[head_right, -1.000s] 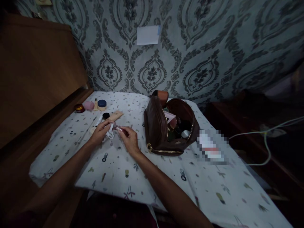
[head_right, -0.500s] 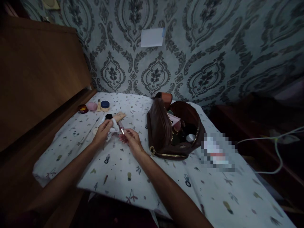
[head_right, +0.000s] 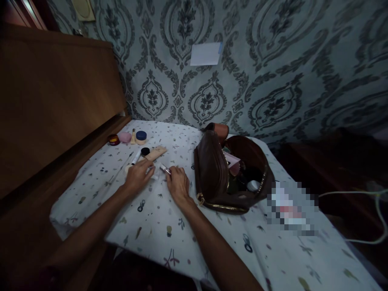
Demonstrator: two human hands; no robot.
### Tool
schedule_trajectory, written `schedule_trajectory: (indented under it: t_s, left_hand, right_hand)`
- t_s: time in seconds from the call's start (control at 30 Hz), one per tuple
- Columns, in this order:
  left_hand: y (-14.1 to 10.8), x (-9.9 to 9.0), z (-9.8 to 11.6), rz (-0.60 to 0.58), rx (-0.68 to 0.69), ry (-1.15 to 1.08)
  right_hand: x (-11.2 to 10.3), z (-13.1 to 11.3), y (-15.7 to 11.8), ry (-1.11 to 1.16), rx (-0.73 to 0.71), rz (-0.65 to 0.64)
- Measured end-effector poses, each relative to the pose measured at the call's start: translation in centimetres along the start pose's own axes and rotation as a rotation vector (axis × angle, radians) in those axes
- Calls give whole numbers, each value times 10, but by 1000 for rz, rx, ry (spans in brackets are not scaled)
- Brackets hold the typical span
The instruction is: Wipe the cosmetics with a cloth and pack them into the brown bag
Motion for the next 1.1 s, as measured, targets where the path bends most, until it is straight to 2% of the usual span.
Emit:
schedule_trajectory:
  t_s: [0.1, 0.17, 0.37, 0.73, 1.1]
  left_hand:
    - [3, -14, -11, 36, -159, 195]
    - [4, -16, -16, 9, -205, 298]
    - [4, -1, -19, -114, -223, 414]
    - [-3, 3, -4, -117, -209, 304]
    - [-7, 3, 3, -211, -212, 160]
  right_hand:
    - [0, -1, 0, 19, -27, -3]
    - [1, 0, 0, 30, -43, 11]
    - [5, 2, -1, 38, -34, 23]
    - [2, -1, -3, 87, -42, -13]
    - [4, -1, -1, 156, -58, -21]
Point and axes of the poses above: each hand's wrist, its own y-axis towards the middle knuckle, its own x-axis out of the palm, z = x × y, the point moved 6 cm from there along y, towards the middle knuckle, and after that the axes turned 11 degrees about -y, right-handed, at the moved point
